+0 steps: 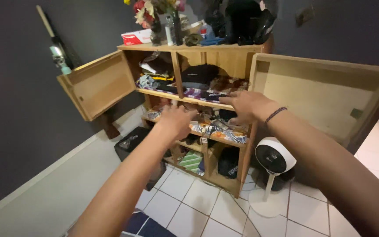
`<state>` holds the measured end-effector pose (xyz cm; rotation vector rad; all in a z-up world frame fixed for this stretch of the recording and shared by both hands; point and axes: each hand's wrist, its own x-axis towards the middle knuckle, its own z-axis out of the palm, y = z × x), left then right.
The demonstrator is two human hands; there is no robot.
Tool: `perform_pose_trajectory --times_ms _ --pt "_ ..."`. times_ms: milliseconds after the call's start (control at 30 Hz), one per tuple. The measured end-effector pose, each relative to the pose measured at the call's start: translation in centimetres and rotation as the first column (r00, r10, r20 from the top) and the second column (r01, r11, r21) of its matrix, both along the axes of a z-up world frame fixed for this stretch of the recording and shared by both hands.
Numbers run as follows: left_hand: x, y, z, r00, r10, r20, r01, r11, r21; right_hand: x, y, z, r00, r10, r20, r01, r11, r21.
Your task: Organizing clothes by taking various items from a shelf and laying them out on a bed.
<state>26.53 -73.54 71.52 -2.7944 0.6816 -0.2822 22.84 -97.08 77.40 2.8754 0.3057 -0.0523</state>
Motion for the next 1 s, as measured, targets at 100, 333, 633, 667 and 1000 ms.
perform_pose_trajectory --times_ms 100,333,633,667,1000 --pt "3.8 -0.2 0.6 1.000 -0.002 0.031 0.000 0.998 0.056 3.9 -1.7 -1.1 0.993 0.085 0.082 -0.089 0.995 0.037" --pt "9.7 -2.6 0.8 0.999 0.033 -0.032 -0.031 0.997 0.072 8.5 -4.6 -0.6 0.992 0.090 0.084 -0.094 0.994 0.049" --pt "14.8 -6.1 2.1 0.996 0.087 -0.006 -0.086 0.994 0.067 17.1 -8.2 0.0 0.986 0.141 0.086 -0.142 0.990 0.017" --pt "15.5 -6.6 1.7 0.996 0.092 -0.005 -0.092 0.994 0.063 18.0 -8.5 0.0 0.989 0.131 0.065 -0.133 0.991 0.025" --pt "21.9 -8.4 0.7 0.981 0.191 0.019 -0.192 0.981 0.038 28.3 -12.0 -1.4 0.943 0.320 0.087 -0.323 0.946 0.017"
